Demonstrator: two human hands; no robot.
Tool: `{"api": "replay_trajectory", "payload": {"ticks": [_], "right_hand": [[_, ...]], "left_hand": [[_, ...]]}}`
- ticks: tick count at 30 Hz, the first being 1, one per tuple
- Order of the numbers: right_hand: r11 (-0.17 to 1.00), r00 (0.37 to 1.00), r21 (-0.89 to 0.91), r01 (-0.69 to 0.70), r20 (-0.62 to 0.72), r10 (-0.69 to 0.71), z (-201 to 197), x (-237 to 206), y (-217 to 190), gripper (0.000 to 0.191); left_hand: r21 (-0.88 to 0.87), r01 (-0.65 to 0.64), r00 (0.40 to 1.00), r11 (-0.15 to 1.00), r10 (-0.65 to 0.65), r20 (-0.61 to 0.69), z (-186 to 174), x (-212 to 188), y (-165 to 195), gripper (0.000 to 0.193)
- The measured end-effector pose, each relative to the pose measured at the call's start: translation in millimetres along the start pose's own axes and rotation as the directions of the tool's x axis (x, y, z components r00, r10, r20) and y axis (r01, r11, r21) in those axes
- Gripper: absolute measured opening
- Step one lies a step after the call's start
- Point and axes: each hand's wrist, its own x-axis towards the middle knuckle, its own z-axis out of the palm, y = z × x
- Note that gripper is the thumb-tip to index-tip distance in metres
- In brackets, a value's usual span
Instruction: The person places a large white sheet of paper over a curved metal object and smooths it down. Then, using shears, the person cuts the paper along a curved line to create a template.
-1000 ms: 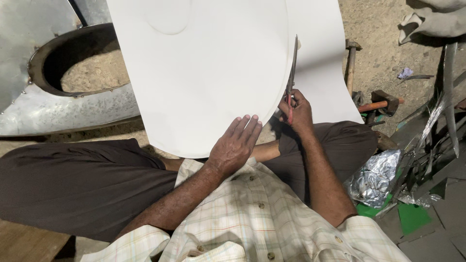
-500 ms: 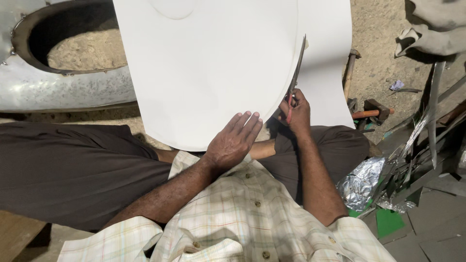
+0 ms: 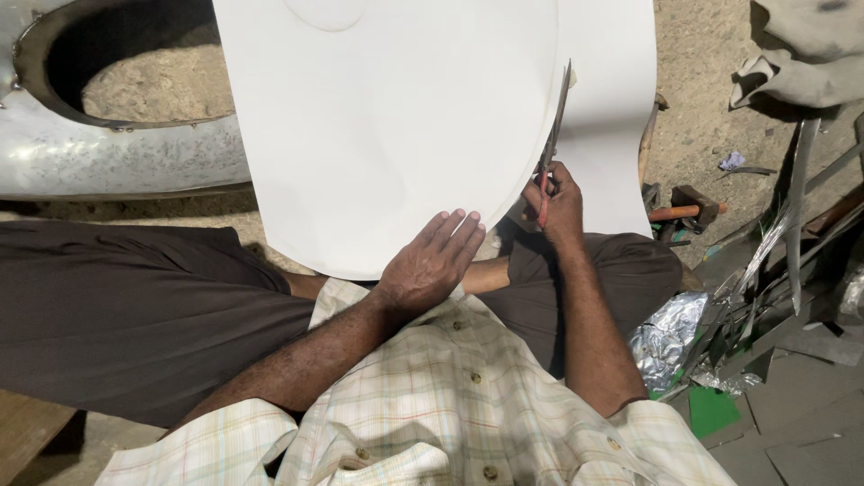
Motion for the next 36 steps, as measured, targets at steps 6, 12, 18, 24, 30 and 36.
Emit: {"api": "replay_trajectory", "payload": {"ticks": [6,12,18,24,30,36], "right_hand": [[1.000,1.000,0.010,0.015,0.005,-0.015,-1.0,-2.5,2.4,0.031],[0.998,0.998,0.041,0.052,0.024,-0.053,-2.3,4.3,1.7,0.030],[0.999,1.000,0.031,0.008,0.001,-0.008,-4.9,2.5,1.7,0.029],[0.998,0.999,0.040,0.038,0.001,-0.038,-5.6,4.0,1.6,0.029],[0.999,1.000,0.044,0.008,-0.014,-0.008,-6.9,0.7,-1.9,0.030],[0.999,0.999,0.025,0.047,-0.022,-0.046,-9.0,3.1,-3.4,0.031]], "left_hand": [[-0.009,-0.008,1.000,1.000,0.008,0.000,2.2,-2.7,-1.3,0.051],[-0.003,-0.019,1.000,1.000,0.019,-0.012,6.6,-8.1,-0.8,0.049],[0.001,-0.031,1.000,1.000,0.031,-0.004,9.2,-11.1,-1.0,0.050],[0.044,-0.053,0.997,0.998,0.050,0.057,7.9,-14.5,0.1,0.051],[0.058,-0.063,0.996,0.996,0.059,0.068,10.6,-16.6,-1.0,0.050],[0.075,-0.076,0.995,0.994,0.071,0.065,12.8,-20.0,-0.6,0.049]]}}
